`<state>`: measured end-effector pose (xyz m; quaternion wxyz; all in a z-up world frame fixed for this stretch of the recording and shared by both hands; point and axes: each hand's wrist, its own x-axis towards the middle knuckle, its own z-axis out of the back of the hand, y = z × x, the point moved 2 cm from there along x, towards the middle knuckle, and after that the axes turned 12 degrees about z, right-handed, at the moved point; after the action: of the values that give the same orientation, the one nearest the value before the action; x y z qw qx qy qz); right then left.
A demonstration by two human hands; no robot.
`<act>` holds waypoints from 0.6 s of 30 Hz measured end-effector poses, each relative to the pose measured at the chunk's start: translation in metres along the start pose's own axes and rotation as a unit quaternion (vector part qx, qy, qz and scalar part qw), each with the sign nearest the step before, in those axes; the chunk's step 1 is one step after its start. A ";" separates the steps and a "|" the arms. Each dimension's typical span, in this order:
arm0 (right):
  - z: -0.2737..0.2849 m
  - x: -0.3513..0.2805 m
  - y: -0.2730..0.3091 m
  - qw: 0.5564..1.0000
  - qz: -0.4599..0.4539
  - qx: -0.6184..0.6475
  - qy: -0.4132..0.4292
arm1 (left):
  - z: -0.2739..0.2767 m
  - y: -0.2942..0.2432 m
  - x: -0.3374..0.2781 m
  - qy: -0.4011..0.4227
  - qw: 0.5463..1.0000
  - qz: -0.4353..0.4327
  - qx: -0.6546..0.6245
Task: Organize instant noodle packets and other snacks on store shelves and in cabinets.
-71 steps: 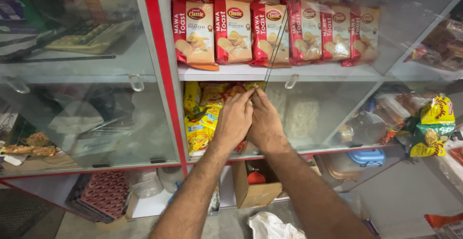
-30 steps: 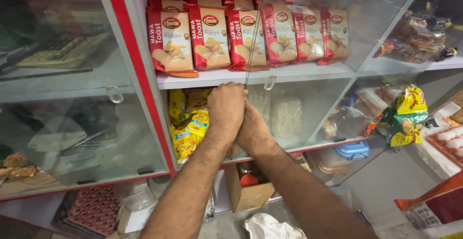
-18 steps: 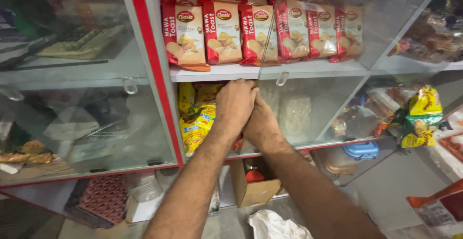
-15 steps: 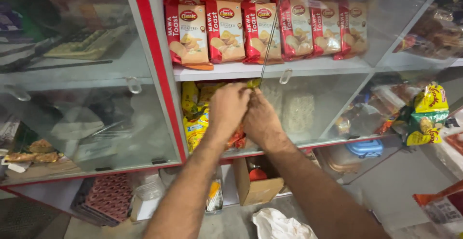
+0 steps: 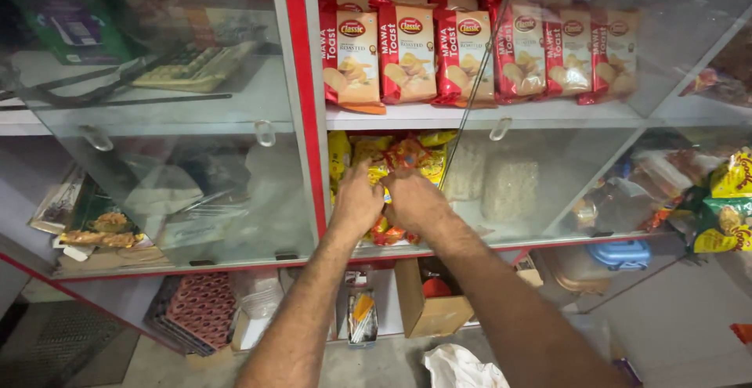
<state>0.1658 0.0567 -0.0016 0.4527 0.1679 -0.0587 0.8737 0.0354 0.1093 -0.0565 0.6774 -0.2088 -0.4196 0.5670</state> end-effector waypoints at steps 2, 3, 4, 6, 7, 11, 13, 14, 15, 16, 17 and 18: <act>0.002 -0.001 0.002 1.000 -0.018 0.001 0.020 | 0.002 0.002 -0.001 0.006 1.000 -0.004 0.005; 0.001 -0.004 0.004 0.998 -0.036 0.005 0.042 | 0.002 0.004 -0.003 0.011 1.000 -0.005 0.011; 0.006 -0.006 0.007 0.998 -0.038 0.005 0.043 | 0.004 0.000 -0.005 0.014 1.000 -0.005 0.010; 0.015 -0.010 0.013 0.995 -0.049 -0.058 0.069 | 0.007 -0.009 -0.009 0.028 1.000 -0.008 -0.003; 0.010 -0.013 0.006 0.994 -0.052 -0.058 0.071 | 0.002 -0.009 -0.009 0.032 0.999 -0.008 -0.005; -0.011 -0.025 -0.024 0.991 -0.015 -0.113 0.065 | -0.013 -0.030 -0.013 0.064 0.997 -0.037 -0.012; -0.016 -0.031 -0.033 0.991 0.025 -0.126 0.050 | -0.021 -0.038 -0.015 0.064 0.996 -0.048 -0.026; -0.016 -0.034 -0.035 0.993 0.022 -0.116 0.024 | -0.029 -0.038 -0.015 0.059 0.996 -0.058 -0.030; -0.015 -0.036 -0.036 0.994 0.019 -0.107 -0.002 | -0.035 -0.037 -0.014 0.054 0.996 -0.068 -0.034; -0.015 -0.036 -0.036 0.994 0.017 -0.107 -0.001 | -0.033 -0.039 -0.014 0.055 0.996 -0.068 -0.035; -0.016 -0.036 -0.038 0.995 0.008 -0.101 0.000 | -0.032 -0.040 -0.014 0.058 0.996 -0.063 -0.038; -0.016 -0.036 -0.039 0.995 -0.001 -0.095 0.001 | -0.030 -0.042 -0.014 0.062 0.996 -0.058 -0.041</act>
<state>0.2124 0.0559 -0.0308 0.4675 0.1233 -0.1406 0.8640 0.0844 0.0911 -0.0465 0.7243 -0.2464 -0.4114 0.4953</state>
